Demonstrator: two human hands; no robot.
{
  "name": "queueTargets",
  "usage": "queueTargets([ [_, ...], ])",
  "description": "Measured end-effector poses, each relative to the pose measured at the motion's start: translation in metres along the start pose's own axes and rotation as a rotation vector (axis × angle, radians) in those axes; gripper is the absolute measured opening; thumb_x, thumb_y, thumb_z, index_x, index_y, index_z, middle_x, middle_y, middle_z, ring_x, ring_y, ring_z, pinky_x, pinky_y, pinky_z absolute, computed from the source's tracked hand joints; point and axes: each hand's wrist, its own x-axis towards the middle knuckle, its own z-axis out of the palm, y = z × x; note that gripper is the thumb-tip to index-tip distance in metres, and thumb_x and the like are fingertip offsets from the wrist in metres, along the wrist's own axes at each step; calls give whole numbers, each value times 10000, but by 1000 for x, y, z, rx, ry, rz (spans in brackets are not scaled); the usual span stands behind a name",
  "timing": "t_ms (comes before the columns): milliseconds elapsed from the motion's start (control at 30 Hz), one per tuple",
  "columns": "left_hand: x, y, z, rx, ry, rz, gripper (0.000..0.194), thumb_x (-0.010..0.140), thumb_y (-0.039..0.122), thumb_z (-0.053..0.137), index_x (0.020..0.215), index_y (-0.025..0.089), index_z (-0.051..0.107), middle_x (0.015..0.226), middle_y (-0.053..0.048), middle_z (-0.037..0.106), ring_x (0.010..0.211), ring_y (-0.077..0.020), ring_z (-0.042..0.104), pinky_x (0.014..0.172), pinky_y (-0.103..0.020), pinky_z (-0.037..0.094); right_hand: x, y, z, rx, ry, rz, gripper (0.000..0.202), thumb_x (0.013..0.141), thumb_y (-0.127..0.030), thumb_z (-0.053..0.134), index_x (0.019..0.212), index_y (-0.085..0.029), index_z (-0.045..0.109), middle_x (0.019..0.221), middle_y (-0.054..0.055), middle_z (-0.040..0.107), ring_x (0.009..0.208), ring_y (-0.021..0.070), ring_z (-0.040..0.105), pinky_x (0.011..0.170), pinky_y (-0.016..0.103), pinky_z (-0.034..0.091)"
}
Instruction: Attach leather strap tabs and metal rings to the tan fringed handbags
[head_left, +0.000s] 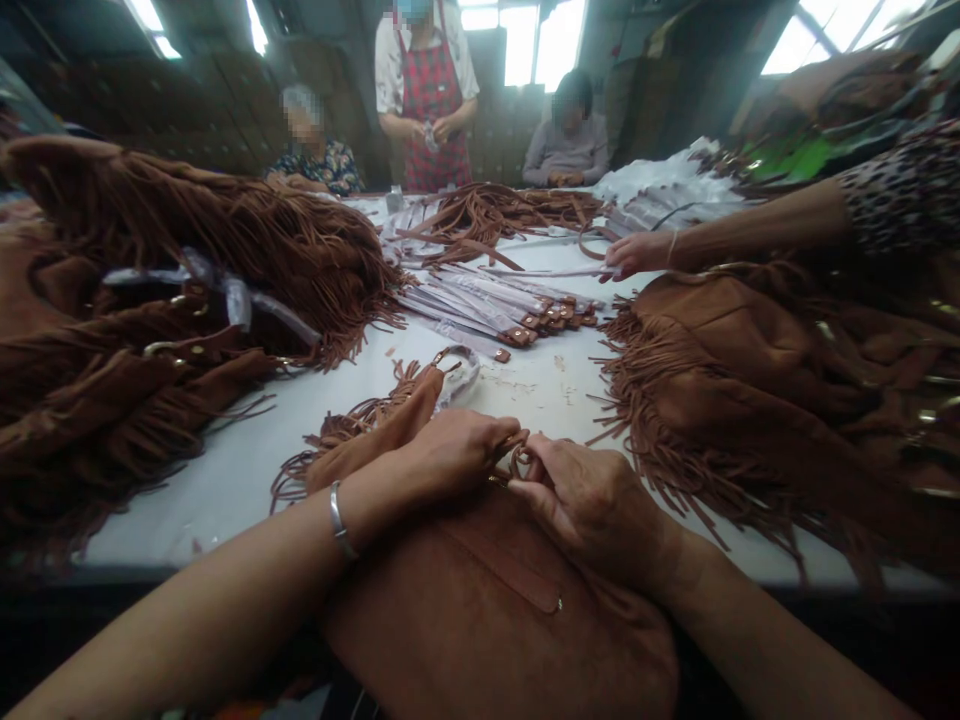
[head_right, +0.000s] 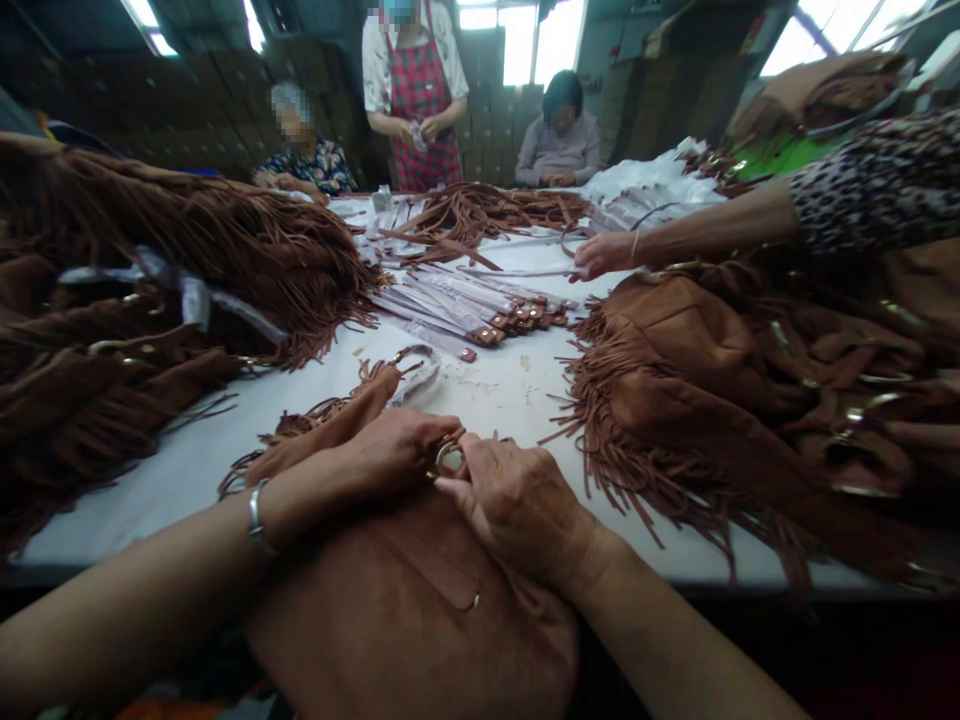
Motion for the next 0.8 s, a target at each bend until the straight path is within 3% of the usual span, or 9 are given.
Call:
queueTargets([
  [133, -1, -4, 1, 44, 31, 63, 101, 834, 230, 478, 771, 177, 535, 672, 5, 561, 607, -113, 494, 533, -241, 250, 3, 0, -2, 61, -37, 22, 285, 921, -318, 436, 1045, -73, 511, 756, 78, 625, 621, 165, 573, 565, 283, 427],
  [467, -3, -2, 2, 475, 114, 82, 166, 910, 298, 422, 943, 199, 552, 760, -25, 592, 653, -157, 544, 505, -264, 262, 1, 0, -4, 168, -120, 79, 246, 907, -293, 451, 1038, -97, 520, 769, 73, 616, 657, 168, 581, 604, 276, 446],
  [667, -6, -4, -2, 455, 90, 213, 125, 878, 280, 472, 898, 189, 556, 739, -15, 571, 624, -144, 511, 504, -272, 259, 1, 1, -5, 243, -146, 95, 174, 893, -280, 476, 943, -125, 534, 760, 62, 617, 627, 151, 564, 582, 260, 418],
  [800, -11, 1, -6, 331, 85, 229, 210, 888, 334, 418, 873, 161, 536, 766, -33, 570, 645, -136, 485, 550, -273, 304, 1, 2, -6, 265, -156, 122, 166, 888, -304, 487, 889, -144, 534, 735, 48, 612, 601, 139, 553, 568, 250, 400],
])
